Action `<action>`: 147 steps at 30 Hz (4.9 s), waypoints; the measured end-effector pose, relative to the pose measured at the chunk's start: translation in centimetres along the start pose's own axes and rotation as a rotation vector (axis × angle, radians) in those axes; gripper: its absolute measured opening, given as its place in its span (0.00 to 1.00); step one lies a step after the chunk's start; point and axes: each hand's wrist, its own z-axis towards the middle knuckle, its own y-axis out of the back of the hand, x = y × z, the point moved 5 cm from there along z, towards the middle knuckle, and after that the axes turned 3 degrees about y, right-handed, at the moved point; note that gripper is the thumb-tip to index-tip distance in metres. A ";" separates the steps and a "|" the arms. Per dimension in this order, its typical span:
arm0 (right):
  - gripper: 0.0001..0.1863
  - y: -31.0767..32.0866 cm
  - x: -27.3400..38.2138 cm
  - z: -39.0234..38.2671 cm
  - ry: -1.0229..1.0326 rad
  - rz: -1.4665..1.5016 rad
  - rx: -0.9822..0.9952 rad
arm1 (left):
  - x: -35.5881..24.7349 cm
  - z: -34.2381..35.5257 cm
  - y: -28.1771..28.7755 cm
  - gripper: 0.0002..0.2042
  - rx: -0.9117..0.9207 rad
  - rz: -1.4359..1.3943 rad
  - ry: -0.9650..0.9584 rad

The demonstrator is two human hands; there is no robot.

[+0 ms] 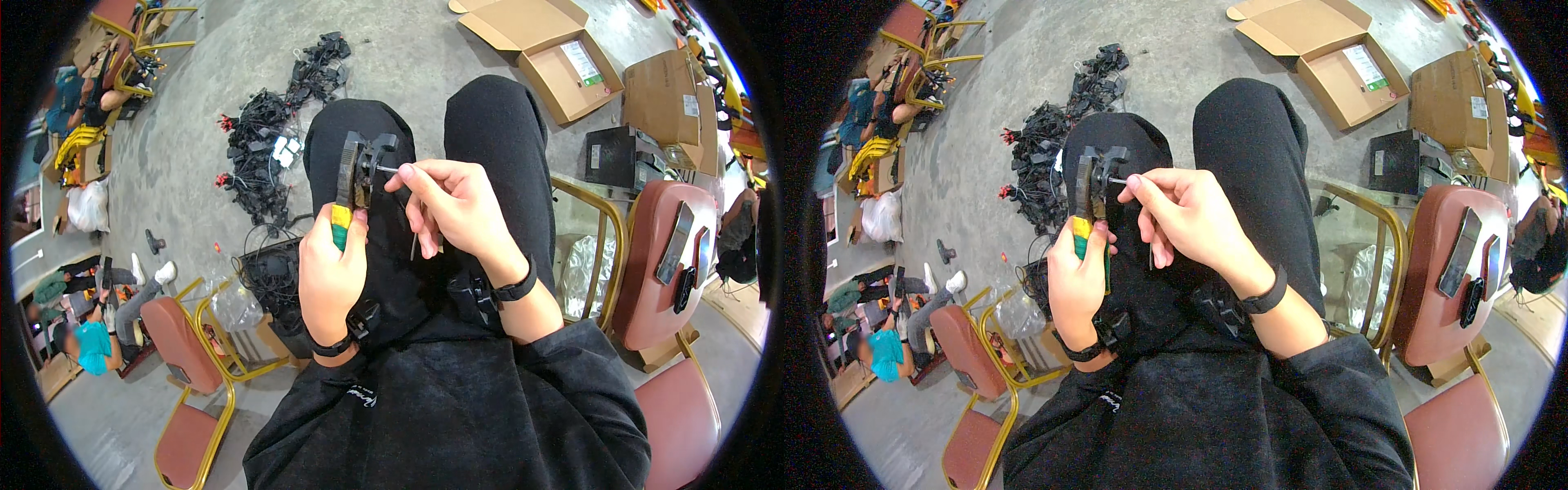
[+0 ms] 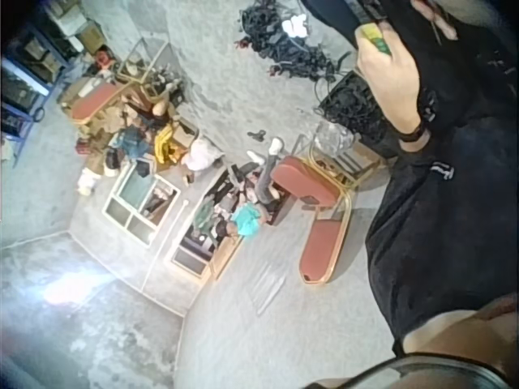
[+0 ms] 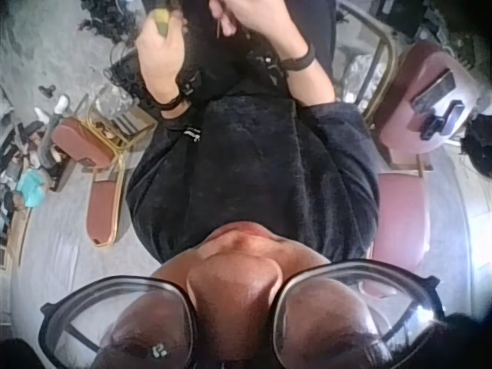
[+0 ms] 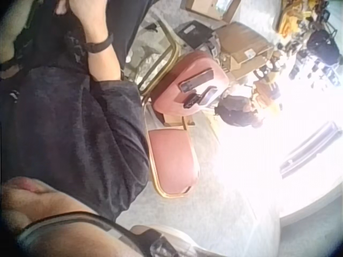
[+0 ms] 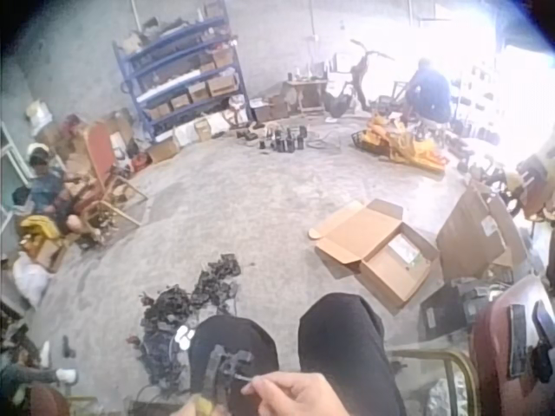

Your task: The person sits on the floor and uses a screwdriver to unscrew a small black electronic component. They then use pliers to hold the component while continuing to unscrew it with the screwdriver. The person works on the same component for the duration of the clip.

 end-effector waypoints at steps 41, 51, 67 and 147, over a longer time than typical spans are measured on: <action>0.17 0.6 -0.6 1.1 0.022 -0.057 -0.011 | 0.5 1.7 -0.5 0.12 0.044 -0.024 0.097; 0.15 0.9 -0.8 1.1 0.013 -0.040 -0.039 | 0.6 1.6 -0.6 0.12 0.040 -0.003 0.043; 0.08 1.1 1.1 0.7 0.586 -0.659 -0.220 | 1.1 2.0 -0.1 0.15 0.064 -0.207 0.145; 0.14 0.7 0.1 0.3 0.268 -0.380 -0.095 | 0.2 0.3 0.2 0.12 0.015 -0.108 0.036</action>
